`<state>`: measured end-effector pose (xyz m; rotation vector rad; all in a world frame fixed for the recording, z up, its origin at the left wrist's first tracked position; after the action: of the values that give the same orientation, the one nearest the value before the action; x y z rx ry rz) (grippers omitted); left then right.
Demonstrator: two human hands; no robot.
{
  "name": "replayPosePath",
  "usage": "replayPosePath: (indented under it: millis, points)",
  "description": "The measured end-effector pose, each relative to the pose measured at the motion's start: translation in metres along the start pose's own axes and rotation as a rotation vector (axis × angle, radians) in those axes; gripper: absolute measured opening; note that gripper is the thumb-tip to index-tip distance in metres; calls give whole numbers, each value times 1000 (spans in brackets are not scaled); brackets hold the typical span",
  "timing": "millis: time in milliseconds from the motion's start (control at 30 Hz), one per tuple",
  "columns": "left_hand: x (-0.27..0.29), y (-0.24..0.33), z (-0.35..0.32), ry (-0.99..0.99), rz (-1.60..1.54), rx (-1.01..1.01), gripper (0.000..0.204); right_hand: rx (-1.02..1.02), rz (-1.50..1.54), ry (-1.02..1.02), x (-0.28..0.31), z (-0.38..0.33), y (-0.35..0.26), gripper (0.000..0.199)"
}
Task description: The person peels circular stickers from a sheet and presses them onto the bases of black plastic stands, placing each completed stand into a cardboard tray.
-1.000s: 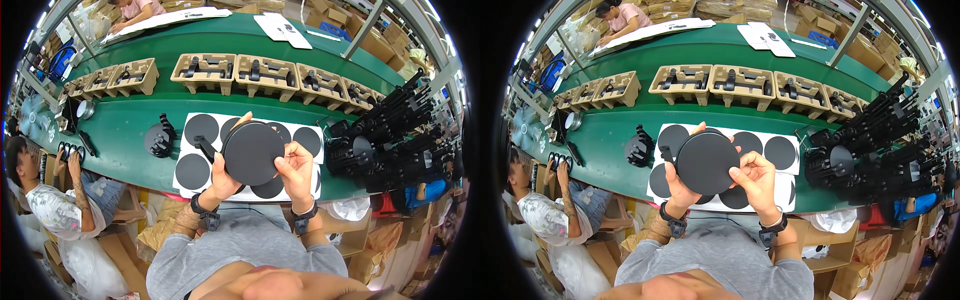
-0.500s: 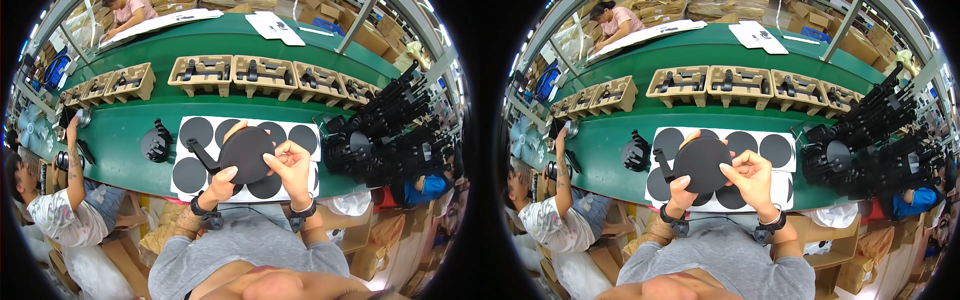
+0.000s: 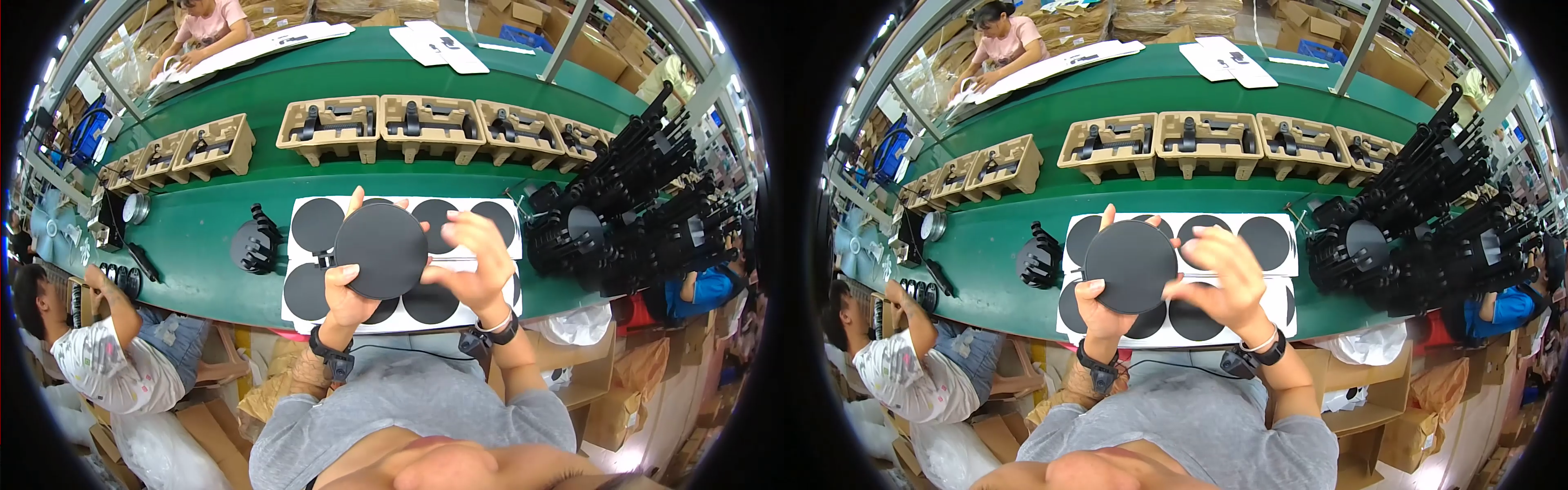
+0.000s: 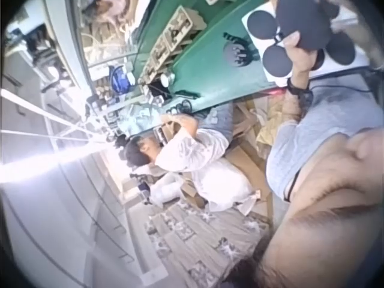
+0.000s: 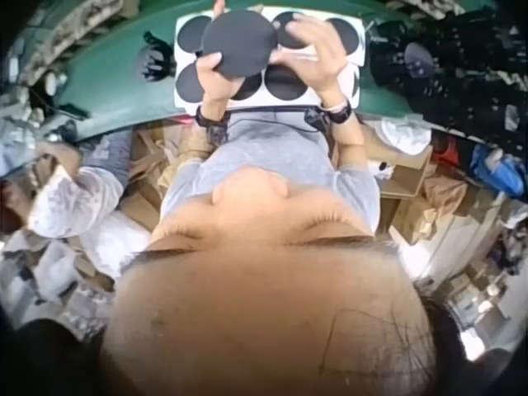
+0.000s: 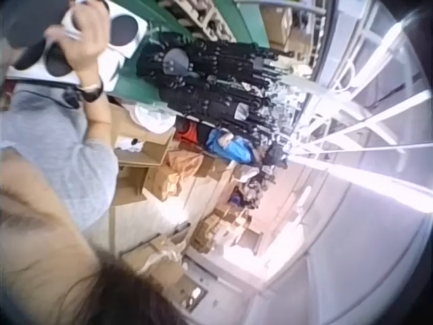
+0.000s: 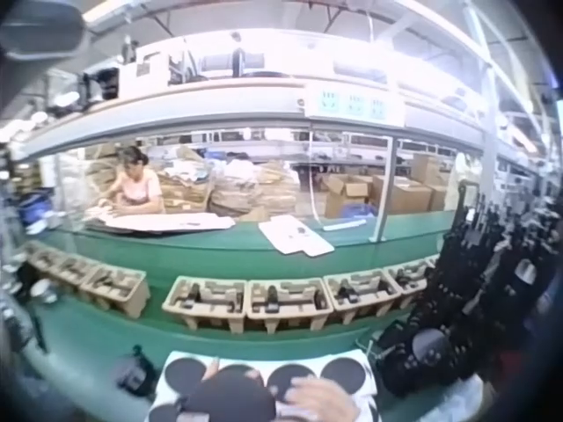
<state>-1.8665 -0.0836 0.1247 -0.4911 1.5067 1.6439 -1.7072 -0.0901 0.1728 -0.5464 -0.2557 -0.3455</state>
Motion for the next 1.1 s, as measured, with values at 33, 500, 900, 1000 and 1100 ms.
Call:
replayPosePath:
  millis: [33, 500, 900, 1000, 1100]
  points:
    - [0, 1, -3, -6, -41, -31, 95, 113, -31, -143, -2, 0, -10, 44]
    - [46, 3, -31, -53, -328, -115, 72, -67, 214, -360, -75, 57, -30, 33]
    - [101, 13, -53, 289, -113, 55, 54, -242, -32, -314, -356, 215, 120, 28]
    - [106, 14, -53, 274, -194, 46, 54, -413, -136, -282, -397, 219, 132, 12]
    - [114, 12, -54, 229, -238, 34, 54, -324, -205, -385, -419, 199, 136, 6]
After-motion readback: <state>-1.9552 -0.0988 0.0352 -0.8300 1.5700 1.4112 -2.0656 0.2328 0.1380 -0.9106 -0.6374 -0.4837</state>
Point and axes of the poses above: each hand's wrist, its own z-axis towards the middle knuckle, its own x-axis out of the back of the hand, y = z × x, the point moved 3 cm from there along z, towards the middle knuckle, and after that the axes turned 9 degrees about z, right-handed, at the moved point
